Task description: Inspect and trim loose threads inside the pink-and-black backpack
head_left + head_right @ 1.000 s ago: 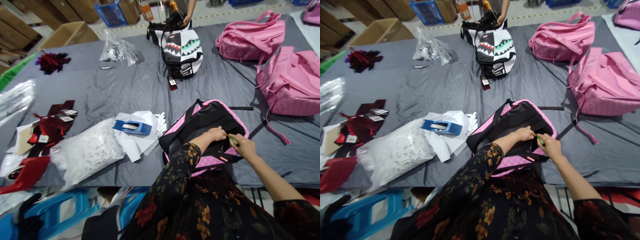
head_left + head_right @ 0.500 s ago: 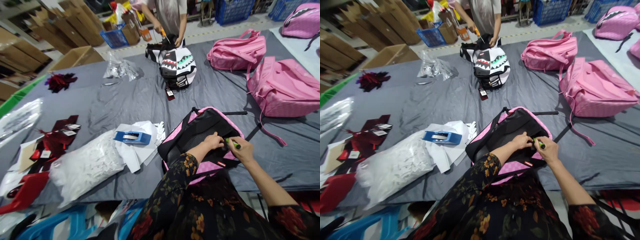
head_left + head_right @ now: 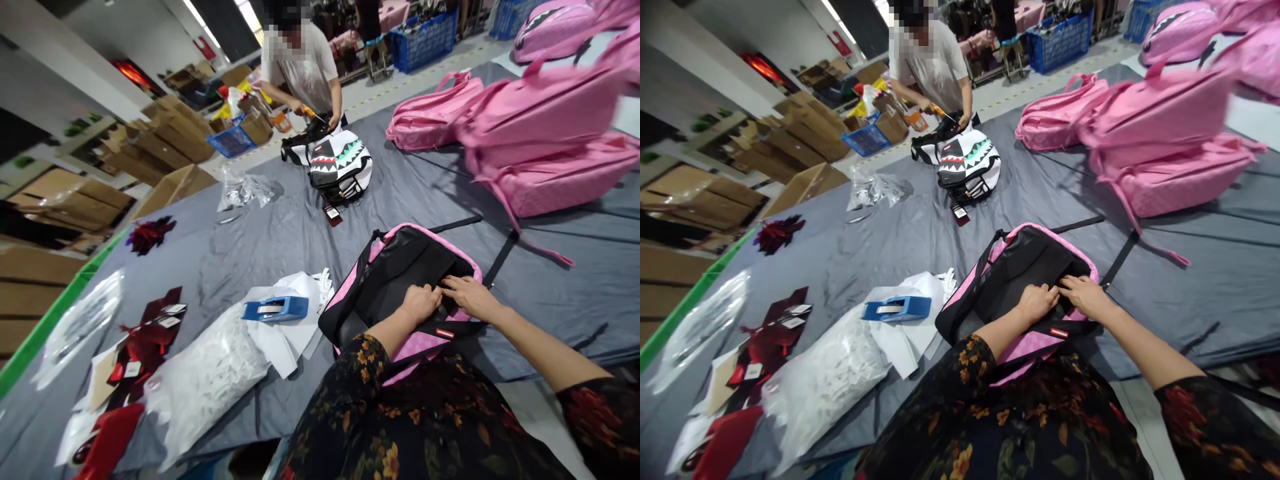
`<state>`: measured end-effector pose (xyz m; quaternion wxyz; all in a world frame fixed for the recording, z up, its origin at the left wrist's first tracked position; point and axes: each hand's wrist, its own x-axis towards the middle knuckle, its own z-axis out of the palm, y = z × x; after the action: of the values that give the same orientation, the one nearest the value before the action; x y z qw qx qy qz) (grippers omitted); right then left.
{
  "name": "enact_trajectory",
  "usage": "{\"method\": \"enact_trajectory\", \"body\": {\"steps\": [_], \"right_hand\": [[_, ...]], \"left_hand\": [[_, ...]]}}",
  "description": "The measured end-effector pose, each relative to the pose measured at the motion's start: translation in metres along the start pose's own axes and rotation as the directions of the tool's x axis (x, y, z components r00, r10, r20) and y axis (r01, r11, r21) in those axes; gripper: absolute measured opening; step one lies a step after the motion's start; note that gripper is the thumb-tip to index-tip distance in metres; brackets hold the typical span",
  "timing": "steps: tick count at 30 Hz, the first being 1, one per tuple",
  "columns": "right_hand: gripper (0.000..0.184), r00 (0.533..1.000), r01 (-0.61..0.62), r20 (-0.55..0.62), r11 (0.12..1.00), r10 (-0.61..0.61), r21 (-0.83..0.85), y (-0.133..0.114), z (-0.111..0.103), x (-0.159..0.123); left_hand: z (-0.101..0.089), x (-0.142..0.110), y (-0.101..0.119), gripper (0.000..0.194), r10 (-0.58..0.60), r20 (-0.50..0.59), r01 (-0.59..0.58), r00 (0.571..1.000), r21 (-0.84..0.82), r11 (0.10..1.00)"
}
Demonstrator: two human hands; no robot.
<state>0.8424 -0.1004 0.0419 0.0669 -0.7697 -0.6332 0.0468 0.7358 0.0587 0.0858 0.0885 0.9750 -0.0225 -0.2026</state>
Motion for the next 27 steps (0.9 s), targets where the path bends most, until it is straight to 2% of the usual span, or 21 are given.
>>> {"method": "enact_trajectory", "body": {"steps": [3,6,10,16,20,27], "right_hand": [[0.043,0.999,0.026,0.021,1.0,-0.025,-0.004,0.001,-0.003,-0.002],[0.034,0.999,0.034,0.041,0.999,-0.033,-0.017,0.001,-0.009,0.003],[0.024,0.994,0.079,0.072,0.997,-0.078,-0.018,0.004,-0.013,0.006],[0.018,0.988,0.098,0.121,0.995,-0.095,-0.015,0.008,0.005,0.005],[0.017,0.988,0.069,0.138,0.997,-0.066,-0.02,0.006,0.014,0.006],[0.018,0.992,0.077,0.1,0.996,-0.073,-0.036,0.0,-0.001,0.001]], "left_hand": [[-0.009,-0.002,-0.001,0.03,0.102,0.05,-0.105,0.994,0.055,0.993],[-0.018,-0.001,0.005,0.025,0.18,0.108,-0.189,0.978,0.085,0.978],[-0.023,-0.002,0.016,0.022,0.219,0.196,-0.241,0.956,0.1,0.965],[-0.02,-0.007,0.014,0.023,0.141,0.281,-0.18,0.949,0.117,0.977],[-0.02,-0.006,0.01,0.033,0.071,0.332,-0.116,0.941,0.117,0.986],[-0.025,-0.007,0.004,0.056,-0.012,0.413,-0.016,0.91,0.066,0.998]]}}
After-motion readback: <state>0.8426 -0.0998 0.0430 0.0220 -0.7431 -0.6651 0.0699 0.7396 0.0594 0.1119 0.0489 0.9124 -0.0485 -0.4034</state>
